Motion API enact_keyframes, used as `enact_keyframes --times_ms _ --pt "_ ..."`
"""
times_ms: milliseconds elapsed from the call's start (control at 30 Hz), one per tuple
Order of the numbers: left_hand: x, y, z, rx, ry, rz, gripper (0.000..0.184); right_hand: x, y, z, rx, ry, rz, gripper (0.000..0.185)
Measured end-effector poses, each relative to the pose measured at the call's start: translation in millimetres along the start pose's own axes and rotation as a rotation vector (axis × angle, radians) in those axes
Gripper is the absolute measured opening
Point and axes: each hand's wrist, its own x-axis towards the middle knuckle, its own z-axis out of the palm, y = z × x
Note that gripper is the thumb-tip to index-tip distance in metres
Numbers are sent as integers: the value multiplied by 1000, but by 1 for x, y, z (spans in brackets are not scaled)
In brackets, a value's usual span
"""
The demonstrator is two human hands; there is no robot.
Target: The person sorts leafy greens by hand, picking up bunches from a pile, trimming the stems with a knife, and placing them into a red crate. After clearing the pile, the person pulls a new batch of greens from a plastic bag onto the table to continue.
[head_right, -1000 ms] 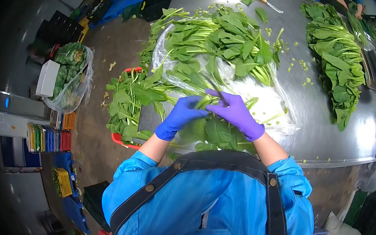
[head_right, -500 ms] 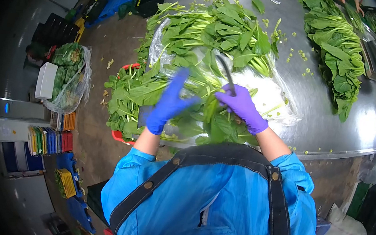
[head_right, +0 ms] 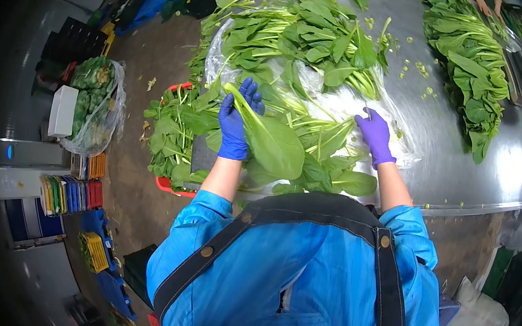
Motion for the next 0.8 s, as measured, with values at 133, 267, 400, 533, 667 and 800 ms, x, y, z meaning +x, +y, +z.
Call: enact_keyframes --times_ms 133,267,400,533,667,800 --pt "2 -6 -4 7 -52 -24 56 18 41 22 -322 81 -72 83" --pt "2 -12 -14 132 -16 -11 53 -5 0 31 -385 85 -59 84" --pt "-1 -26 8 439 156 18 48 -23 -18 28 -418 116 -85 75" --pt "4 -61 21 498 149 -2 46 -79 -96 28 283 -369 -209 48" --pt "5 -71 40 609 139 -71 46 -90 -91 45 281 -469 -88 37" --pt "-9 -47 37 1012 177 -240 35 -87 -68 16 239 -392 -42 31"
